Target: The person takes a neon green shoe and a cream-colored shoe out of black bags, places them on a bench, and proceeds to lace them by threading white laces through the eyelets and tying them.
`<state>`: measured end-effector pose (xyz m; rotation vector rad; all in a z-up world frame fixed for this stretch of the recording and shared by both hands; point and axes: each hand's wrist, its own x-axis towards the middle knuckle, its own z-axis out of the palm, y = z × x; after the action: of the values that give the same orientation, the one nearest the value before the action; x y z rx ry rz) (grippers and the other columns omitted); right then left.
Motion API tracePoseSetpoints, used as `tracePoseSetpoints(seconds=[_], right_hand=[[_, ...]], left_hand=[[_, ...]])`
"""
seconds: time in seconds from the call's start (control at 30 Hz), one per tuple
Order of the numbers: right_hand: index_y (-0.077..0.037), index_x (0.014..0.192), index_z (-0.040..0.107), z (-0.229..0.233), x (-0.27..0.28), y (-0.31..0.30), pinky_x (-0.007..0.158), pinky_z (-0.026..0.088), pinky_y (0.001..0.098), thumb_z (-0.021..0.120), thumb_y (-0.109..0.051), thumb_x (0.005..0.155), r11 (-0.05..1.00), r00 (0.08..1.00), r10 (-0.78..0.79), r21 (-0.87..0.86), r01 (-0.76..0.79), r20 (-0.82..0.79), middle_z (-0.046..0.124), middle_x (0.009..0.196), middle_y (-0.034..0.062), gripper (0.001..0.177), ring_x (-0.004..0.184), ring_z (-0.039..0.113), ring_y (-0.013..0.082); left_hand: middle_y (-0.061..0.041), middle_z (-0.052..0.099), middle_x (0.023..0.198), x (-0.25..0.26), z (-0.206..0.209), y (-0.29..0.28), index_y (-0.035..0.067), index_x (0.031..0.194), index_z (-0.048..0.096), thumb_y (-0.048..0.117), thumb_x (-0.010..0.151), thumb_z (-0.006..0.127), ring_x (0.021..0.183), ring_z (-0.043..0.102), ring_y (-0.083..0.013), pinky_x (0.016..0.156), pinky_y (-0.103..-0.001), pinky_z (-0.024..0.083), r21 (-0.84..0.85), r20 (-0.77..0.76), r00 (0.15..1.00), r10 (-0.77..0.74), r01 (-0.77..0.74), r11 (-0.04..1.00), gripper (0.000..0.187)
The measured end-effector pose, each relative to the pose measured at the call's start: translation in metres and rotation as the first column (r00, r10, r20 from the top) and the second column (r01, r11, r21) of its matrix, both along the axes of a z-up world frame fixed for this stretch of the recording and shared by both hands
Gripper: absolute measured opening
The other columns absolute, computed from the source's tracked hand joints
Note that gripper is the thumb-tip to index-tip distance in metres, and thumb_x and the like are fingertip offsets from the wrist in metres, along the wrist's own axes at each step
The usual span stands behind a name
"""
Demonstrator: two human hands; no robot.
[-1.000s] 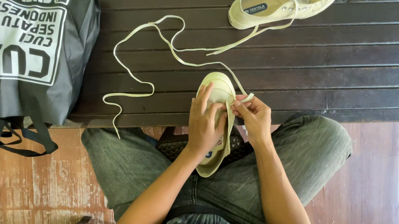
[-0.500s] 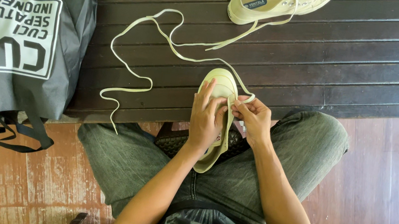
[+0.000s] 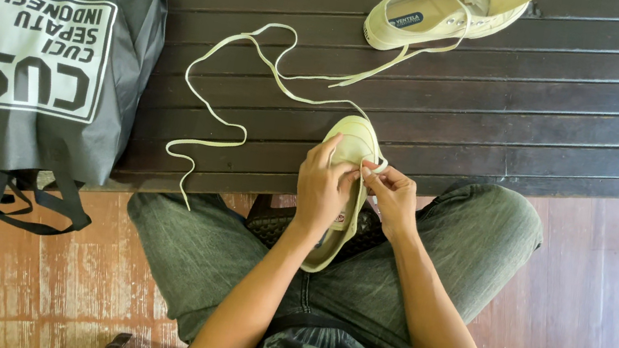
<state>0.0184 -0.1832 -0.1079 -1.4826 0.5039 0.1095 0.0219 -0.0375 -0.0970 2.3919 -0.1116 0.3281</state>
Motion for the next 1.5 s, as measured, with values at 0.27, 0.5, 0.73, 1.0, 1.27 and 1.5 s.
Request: tracePoseSetpoints(seconds=[0.27,0.5,0.73,1.0,1.27,1.5], right_hand=[[-0.006,0.113,0.085,0.022,0.0,0.008,0.058,0.054,0.0167,0.085,-0.009,0.092,0.995,0.999,0.026,-0.1,-0.024,0.02,0.061,0.068,-0.0034,0.021,0.062,0.058,0.0001],[-0.006,0.107,0.084,0.043,0.005,0.01,0.058,0.049,0.0165,0.081,0.0,0.081,0.971,0.986,0.156,-0.194,-0.141,0.062,0.058,0.068,-0.0027,0.027,0.063,0.055,0.0027],[-0.018,0.151,0.068,0.009,0.03,0.006,0.064,0.055,0.0253,0.062,0.009,0.075,0.893,0.907,0.351,-0.374,-0.251,0.231,0.05,0.101,0.0063,0.081,0.075,0.057,0.0106],[-0.027,0.121,0.087,0.01,0.02,0.014,0.078,0.059,0.04,0.056,0.007,0.082,0.644,0.703,0.62,-0.738,-0.203,0.348,0.06,0.112,0.0054,0.06,0.079,0.061,0.0263],[-0.036,0.121,0.086,-0.001,0.018,0.009,0.082,0.056,0.0418,0.057,-0.001,0.092,0.611,0.685,0.641,-0.771,-0.182,0.346,0.065,0.103,0.0021,0.054,0.077,0.069,0.0291],[-0.02,0.13,0.081,0.01,0.02,0.009,0.061,0.047,0.0332,0.051,0.025,0.081,0.626,0.565,0.696,-0.76,-0.177,0.442,0.063,0.105,0.0063,0.074,0.077,0.058,0.0213]], left_hand=[[-0.013,0.044,0.16,0.017,0.002,-0.004,0.028,0.105,0.086,0.036,0.086,0.084,0.143,0.047,-0.044,0.102,-0.068,0.053,0.306,-0.275,0.959,-0.069,0.155,0.939,0.021],[-0.022,0.038,0.168,-0.006,0.021,0.006,0.008,0.101,0.082,0.017,0.093,0.074,0.139,0.054,-0.0531,0.092,-0.058,0.065,-0.003,-0.335,0.94,-0.06,0.062,0.998,0.015],[-0.021,0.044,0.165,-0.035,0.034,0.043,0.012,0.105,0.073,0.026,0.104,0.061,0.131,0.063,-0.0527,0.097,-0.059,0.061,-0.177,-0.386,0.915,-0.12,0.054,0.983,0.019],[-0.019,0.053,0.155,-0.067,0.071,0.097,0.013,0.098,0.071,0.019,0.101,0.065,0.117,0.075,-0.0417,0.093,-0.055,0.062,0.031,-0.188,0.978,-0.091,0.099,0.995,0.01],[-0.013,0.057,0.151,-0.115,0.104,0.151,0.017,0.097,0.07,0.025,0.101,0.067,0.109,0.077,-0.0326,0.087,-0.05,0.06,0.231,-0.131,0.991,-0.01,0.041,0.972,0.009],[-0.014,0.04,0.168,-0.133,0.12,0.183,0.018,0.095,0.076,0.033,0.102,0.062,0.124,0.068,-0.0297,0.104,-0.058,0.055,0.22,-0.412,0.911,0.001,0.098,0.971,0.021]])
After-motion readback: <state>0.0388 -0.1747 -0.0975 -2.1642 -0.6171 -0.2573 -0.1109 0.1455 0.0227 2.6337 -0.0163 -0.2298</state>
